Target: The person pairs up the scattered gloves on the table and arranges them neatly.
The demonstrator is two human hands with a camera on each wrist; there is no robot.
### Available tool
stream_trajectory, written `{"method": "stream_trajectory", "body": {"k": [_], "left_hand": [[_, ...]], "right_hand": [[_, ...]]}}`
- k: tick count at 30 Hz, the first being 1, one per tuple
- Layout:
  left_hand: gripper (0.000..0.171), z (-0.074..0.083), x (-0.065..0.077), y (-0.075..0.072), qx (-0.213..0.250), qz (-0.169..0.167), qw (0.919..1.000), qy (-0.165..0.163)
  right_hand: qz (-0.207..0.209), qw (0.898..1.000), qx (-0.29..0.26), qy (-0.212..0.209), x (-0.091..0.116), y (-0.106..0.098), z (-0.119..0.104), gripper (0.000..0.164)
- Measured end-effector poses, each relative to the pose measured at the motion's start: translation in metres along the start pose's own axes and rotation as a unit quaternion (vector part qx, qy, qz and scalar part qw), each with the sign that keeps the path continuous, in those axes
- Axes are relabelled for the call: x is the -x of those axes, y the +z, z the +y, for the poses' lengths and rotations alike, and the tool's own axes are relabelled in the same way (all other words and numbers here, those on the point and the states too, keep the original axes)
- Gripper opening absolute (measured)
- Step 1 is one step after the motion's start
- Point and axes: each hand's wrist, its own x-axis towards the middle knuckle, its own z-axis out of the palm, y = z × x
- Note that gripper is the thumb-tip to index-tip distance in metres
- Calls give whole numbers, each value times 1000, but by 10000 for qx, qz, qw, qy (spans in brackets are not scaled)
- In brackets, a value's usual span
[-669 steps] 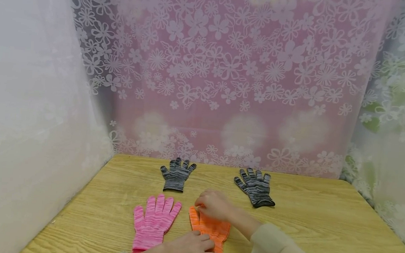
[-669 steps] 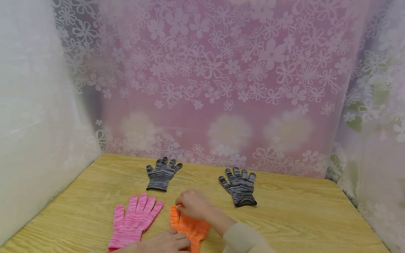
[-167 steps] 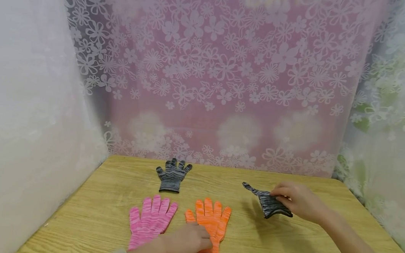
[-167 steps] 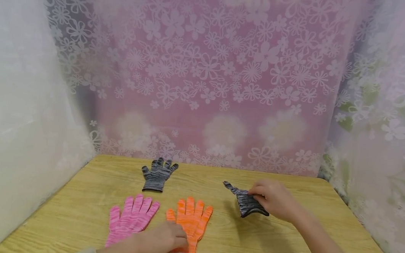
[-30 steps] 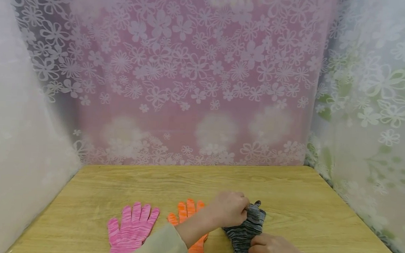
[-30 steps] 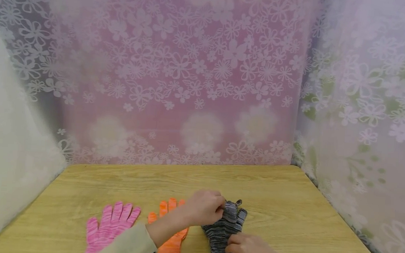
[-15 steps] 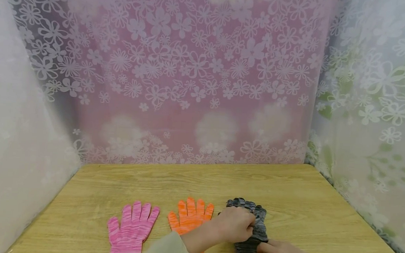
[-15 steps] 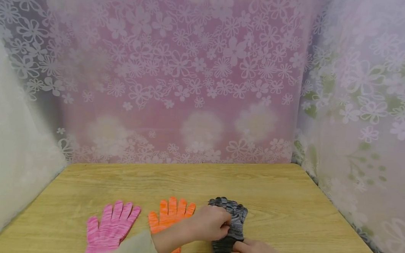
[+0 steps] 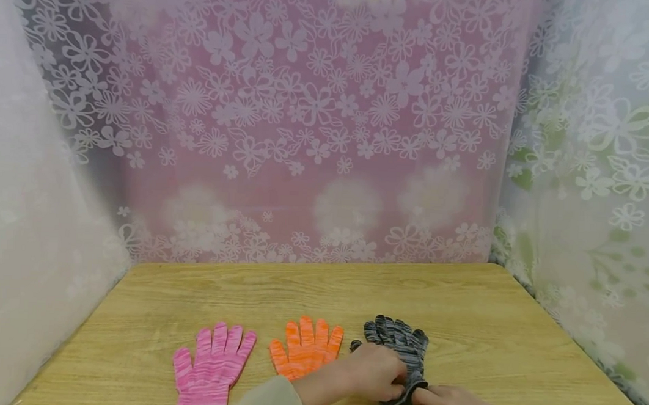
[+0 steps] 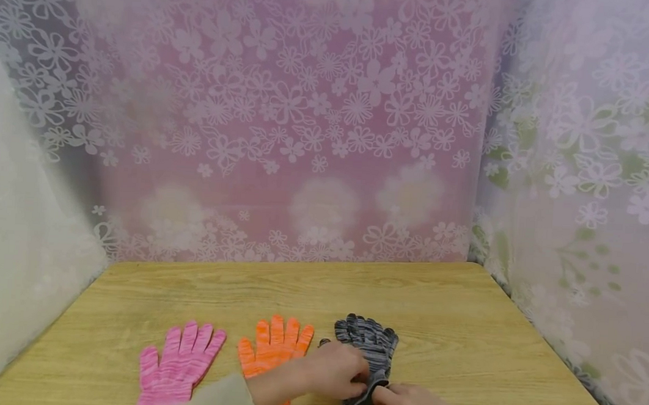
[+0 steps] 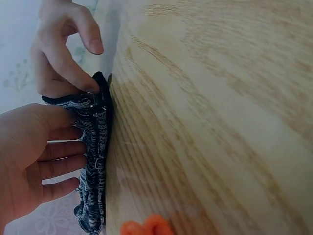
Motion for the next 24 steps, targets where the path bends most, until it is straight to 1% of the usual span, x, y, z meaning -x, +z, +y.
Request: {"method": "stream_trajectory", "body": {"k": [2, 5, 8, 11, 13, 14, 15, 17, 19, 21, 24], "left_hand": [[15, 0, -1, 2, -122, -30, 9999, 87], [16, -1, -1, 5, -337, -37, 9992, 224], [16, -2, -2, 8, -637, -7, 9975, 320], [11, -4, -2, 10, -794, -11, 9961, 392], [11, -4, -2, 11, -842, -38, 9954, 451], [11, -5, -2, 11, -844, -62, 9953, 475], [11, -5, -2, 11, -823, -93, 9953, 499], [12, -6, -2, 11, -828, -110, 9949, 565], [12, -7, -1, 12, -822, -91, 9945, 646], [11, -8, 1, 11, -893, -88, 9930, 770], [10, -9, 7, 9, -1233, -119, 9879, 937]], "right_hand": [[82, 9998, -135, 82, 1, 0, -1, 8], [235, 9994, -188, 176, 3, 0, -1, 7], [653, 9969, -242, 360, 5, -1, 0, 11], [1237, 9885, -420, 768, 6, -3, 3, 12], [1444, 9818, -590, 1081, 5, -5, 6, 8], [1423, 9801, -646, 1225, 5, -7, 6, 4], [1340, 9794, -707, 1332, 6, -8, 7, 5], [1110, 9822, -752, 1315, 5, -8, 8, 12], [846, 9871, -771, 1124, 5, -6, 9, 16], [645, 9908, -786, 888, 4, -3, 10, 16], [524, 9936, -764, 651, 4, 3, 11, 10]]}}
